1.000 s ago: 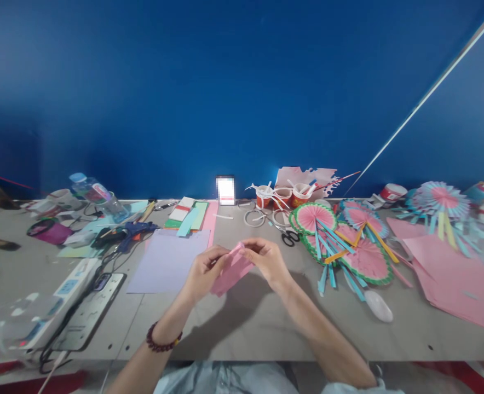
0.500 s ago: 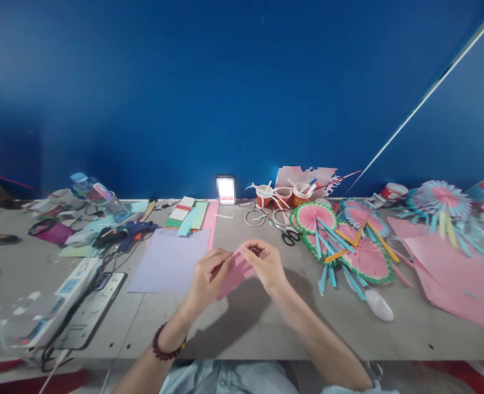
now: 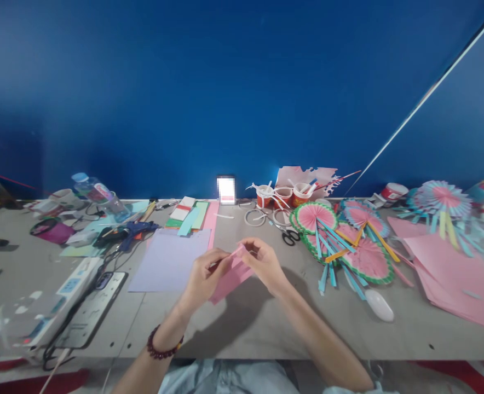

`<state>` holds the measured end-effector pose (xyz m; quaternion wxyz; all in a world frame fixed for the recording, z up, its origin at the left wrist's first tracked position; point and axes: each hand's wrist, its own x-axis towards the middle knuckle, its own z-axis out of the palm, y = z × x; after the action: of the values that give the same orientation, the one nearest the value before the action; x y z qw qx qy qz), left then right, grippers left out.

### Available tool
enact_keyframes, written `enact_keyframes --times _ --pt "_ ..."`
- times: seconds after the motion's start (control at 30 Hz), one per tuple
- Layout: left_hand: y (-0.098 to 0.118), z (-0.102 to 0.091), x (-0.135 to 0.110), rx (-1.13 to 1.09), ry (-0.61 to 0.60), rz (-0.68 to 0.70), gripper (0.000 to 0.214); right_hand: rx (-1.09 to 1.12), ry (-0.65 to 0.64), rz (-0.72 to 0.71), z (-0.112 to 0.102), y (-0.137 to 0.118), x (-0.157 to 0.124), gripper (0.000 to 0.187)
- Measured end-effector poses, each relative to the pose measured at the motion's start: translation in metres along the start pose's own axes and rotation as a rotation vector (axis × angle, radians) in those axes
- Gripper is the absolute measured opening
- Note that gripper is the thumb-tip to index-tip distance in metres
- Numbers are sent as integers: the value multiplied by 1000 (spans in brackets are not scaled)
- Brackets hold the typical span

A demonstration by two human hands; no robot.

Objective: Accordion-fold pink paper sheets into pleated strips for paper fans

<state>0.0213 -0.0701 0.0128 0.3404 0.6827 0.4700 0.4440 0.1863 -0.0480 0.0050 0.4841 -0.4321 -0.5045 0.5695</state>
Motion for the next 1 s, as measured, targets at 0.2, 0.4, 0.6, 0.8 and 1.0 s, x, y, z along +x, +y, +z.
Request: enact_keyframes --times 0.2,0.4,0.6,0.8,1.0 --pt "2 0 0 4 -85 -28 32 -52 -25 37 -2 3 0 28" --pt "-7 -11 4 -31 -208 -119 29 17 154 54 -8 6 2 32" --pt "-17 -14 6 -137 -178 -264 29 47 195 71 -9 8 3 37" --pt "-21 -9 5 -146 -110 -268 26 68 211 70 -8 9 3 37" --pt "-22 -9 5 -62 -104 -220 28 137 235 108 -3 13 5 38"
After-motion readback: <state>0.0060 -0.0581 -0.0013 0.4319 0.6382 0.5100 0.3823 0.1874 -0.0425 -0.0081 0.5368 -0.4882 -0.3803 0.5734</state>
